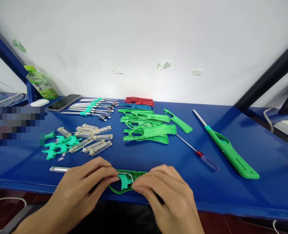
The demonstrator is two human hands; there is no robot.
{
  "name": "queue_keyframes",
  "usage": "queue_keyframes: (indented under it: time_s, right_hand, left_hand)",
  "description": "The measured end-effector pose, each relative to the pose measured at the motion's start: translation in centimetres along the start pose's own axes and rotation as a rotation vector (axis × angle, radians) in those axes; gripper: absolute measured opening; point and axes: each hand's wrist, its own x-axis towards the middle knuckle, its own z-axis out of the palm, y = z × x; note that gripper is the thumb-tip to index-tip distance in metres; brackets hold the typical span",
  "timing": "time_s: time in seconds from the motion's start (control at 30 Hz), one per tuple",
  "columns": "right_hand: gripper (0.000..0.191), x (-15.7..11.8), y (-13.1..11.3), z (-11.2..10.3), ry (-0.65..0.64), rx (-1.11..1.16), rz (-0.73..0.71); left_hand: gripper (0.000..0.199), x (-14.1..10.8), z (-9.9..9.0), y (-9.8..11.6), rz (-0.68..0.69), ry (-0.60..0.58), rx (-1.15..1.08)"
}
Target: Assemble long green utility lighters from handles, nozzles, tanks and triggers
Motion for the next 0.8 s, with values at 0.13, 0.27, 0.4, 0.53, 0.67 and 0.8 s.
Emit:
queue_keyframes:
  time_s: [0.13,0.27,0.4,0.53,0.67,0.8]
  right_hand:
    - [0.021,0.03,-0.02,-0.02,0.052,-0.017,-0.061]
    - [0.025,-0.31,0.03,0.0,0.038,0.009,-0.055]
    - [0.029,-0.4,-0.07,0.27,0.059,0.072,-0.052]
    - [0.029,-0.32,-0.11,0.33,0.056,0.08,-0.055]
    - [0.027,-0.19,0.07,0.0,0.024,0.033,-0.068]
    - [0.018,-0.04,0.08,-0.14,0.01,-0.002,-0.064]
  left_hand:
    - [0.016,0.03,0.03,-0.01,0.003,0.01,0.026]
    - [0.015,-0.14,0.21,-0.08,-0.007,0.001,0.051]
    - [0.013,-0.37,0.42,-0.15,-0.013,0.002,0.048]
    - [0.013,-0.49,0.49,-0.18,-0.008,0.008,0.042]
    - [0.012,-0.47,0.49,-0.22,-0.013,0.0,0.043]
    - [0.011,-0.33,0.31,-0.16,-0.007,-0.005,0.039]
